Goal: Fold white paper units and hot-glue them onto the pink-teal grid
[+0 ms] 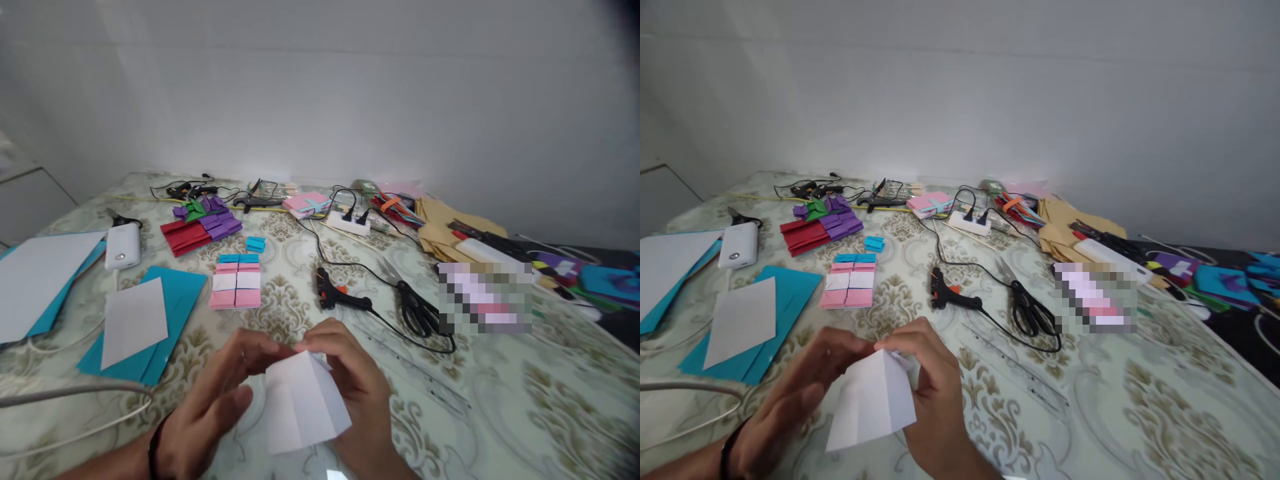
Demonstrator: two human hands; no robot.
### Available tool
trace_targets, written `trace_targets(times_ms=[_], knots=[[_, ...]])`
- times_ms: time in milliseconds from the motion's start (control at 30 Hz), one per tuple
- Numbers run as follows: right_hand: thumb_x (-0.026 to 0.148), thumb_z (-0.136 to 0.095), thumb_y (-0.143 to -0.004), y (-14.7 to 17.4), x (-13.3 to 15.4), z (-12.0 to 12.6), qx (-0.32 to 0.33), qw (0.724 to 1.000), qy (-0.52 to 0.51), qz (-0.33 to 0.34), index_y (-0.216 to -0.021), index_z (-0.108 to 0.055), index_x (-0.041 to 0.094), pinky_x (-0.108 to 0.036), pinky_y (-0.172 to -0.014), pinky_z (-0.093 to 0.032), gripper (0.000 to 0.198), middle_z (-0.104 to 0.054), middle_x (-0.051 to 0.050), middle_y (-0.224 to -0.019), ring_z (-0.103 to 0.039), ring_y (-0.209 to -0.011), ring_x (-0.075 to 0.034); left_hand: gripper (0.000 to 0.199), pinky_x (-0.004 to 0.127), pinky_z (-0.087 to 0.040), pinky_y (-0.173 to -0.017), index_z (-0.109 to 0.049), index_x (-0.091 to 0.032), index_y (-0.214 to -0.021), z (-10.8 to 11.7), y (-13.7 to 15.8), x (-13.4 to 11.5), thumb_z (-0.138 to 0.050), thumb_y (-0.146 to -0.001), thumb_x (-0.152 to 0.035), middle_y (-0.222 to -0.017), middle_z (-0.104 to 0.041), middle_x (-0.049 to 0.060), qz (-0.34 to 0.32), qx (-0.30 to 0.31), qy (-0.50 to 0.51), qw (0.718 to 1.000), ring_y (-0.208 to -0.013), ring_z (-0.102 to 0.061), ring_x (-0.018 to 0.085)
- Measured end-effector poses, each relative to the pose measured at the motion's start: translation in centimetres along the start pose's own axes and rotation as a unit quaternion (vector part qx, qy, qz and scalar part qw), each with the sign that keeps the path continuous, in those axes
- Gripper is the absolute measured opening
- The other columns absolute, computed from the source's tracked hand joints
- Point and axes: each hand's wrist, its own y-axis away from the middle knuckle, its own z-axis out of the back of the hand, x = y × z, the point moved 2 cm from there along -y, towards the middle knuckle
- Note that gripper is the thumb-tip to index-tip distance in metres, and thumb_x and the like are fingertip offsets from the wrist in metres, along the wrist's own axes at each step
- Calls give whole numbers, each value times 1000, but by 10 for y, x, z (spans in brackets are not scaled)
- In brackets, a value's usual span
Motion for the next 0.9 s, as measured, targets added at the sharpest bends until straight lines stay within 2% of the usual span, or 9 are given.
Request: trace_targets(times_ms=[67,100,200,300,467,667,900], knots=[[5,-73,-88,0,-2,2,0,1000,11,9,-107,-77,31,-27,-71,-48,33,-65,0,-91,-61,-84,-17,44,40,-55,-101,-60,-26,-135,0,-4,-4,-48,-106,-57,-129,-68,10,54,-6,59,997,-123,-64,31],[5,-73,-87,1,-4,1,1,1000,10,6,-107,-76,31,-27,-71,-48,32,-66,0,-92,-61,-85,-18,42,38,-56,-99,-62,-26,-132,-1,-6,-5,-54,-104,-56,-127,-69,10,76,-6,57,995,-121,-65,30],[7,-76,-85,4,-7,0,2,1000,-1,-20,-105,-75,30,-28,-70,-49,30,-65,-1,-93,-62,-86,-19,28,31,-56,-88,-66,-26,-120,-4,-10,-7,-69,-99,-44,-111,-71,5,114,-23,43,992,-103,-69,23],[15,-82,-83,5,-6,-2,8,999,-8,-48,-102,-74,29,-27,-69,-50,26,-65,-1,-92,-62,-84,-19,23,28,-56,-83,-67,-23,-113,-7,-12,-7,-72,-98,-40,-104,-72,5,114,-29,25,993,-95,-69,20],[21,-79,-89,-2,-4,-3,81,994,26,-65,-98,-78,28,-27,-67,-50,12,-67,-1,-88,-64,-79,-18,19,27,-55,-77,-71,-20,-108,-8,-13,-8,-73,-97,-36,-94,-74,5,95,-36,-30,994,-87,-69,19],[21,-84,-85,-4,-3,-2,53,996,53,-46,-87,-76,26,-24,-63,-48,9,-66,1,-81,-63,-72,-15,22,28,-55,-74,-74,-19,-108,-9,-13,-9,-72,-96,-37,-92,-77,5,117,-31,-65,991,-83,-70,19],[24,-84,-84,-5,-7,-3,40,994,60,-83,-84,-75,24,-27,-63,-48,9,-65,0,-79,-62,-72,-18,21,27,-54,-74,-76,-21,-111,-10,-15,-4,-75,-93,-32,-95,-81,4,131,-47,-83,987,-85,-73,20]])
